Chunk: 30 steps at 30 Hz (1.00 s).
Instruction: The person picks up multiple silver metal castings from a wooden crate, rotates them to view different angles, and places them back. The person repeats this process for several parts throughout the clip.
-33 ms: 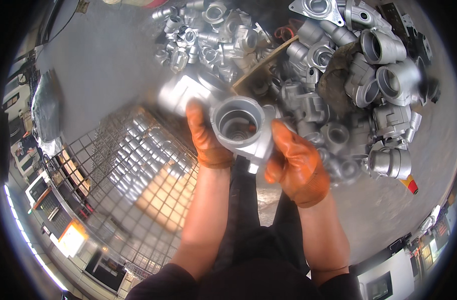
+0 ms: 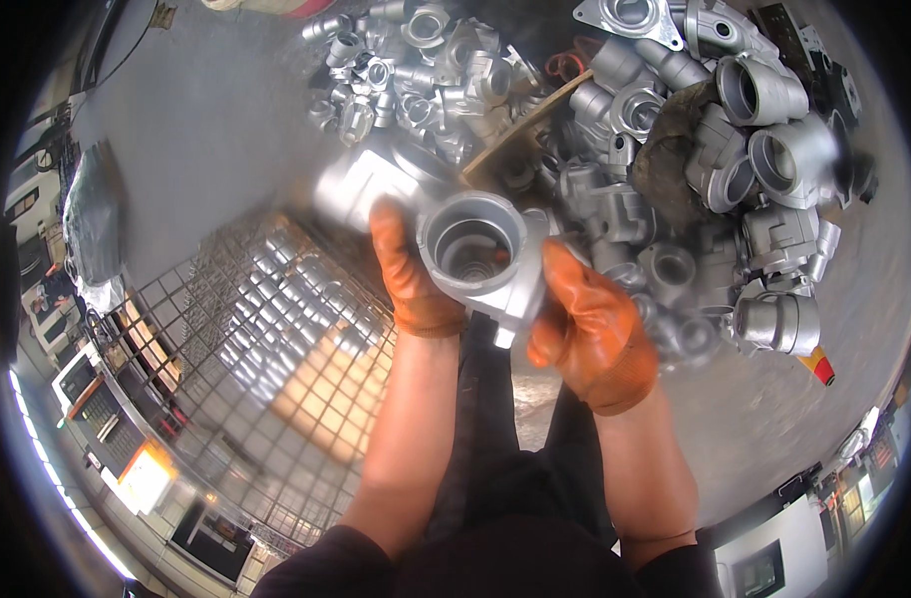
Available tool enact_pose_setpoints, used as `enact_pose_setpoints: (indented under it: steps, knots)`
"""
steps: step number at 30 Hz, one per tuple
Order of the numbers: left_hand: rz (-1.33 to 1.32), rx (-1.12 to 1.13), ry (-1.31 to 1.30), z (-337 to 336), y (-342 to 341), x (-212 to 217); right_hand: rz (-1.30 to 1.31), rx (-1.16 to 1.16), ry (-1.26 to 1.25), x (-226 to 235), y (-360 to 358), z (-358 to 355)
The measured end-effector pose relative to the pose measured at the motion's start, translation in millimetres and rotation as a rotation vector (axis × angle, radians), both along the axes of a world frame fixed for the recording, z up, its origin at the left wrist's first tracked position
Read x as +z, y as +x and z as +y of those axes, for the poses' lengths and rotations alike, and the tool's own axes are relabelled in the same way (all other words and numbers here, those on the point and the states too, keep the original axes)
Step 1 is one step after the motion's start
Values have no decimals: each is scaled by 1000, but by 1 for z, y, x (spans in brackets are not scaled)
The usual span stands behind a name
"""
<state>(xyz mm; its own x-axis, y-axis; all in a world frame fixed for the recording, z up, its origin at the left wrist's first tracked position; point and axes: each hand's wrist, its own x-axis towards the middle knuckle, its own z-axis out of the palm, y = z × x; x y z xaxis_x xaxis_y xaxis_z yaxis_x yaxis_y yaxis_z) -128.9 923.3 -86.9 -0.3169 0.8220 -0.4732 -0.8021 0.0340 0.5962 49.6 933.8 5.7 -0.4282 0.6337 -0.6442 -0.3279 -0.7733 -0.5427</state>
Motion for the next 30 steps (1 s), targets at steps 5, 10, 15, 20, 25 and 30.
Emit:
enact_pose_setpoints:
  steps: [5,10,15,20,25,30]
  knots:
    - [-1,-12,-17,3,6,8,-106,49,9,21,0,12]
    - [42,22,-30,15,8,14,-270,119,146,38,0,8]
    - [-11,-92,-133,16,28,25,-340,73,358,40,19,-29]
    - [293,-187,-131,-18,59,14,-267,8,121,84,49,-48]
    - [761,-309,102,-45,144,108,-115,-162,-177,124,134,-97]
    - [1108,-528,213,-119,219,157,-148,-219,-201,147,244,-190]
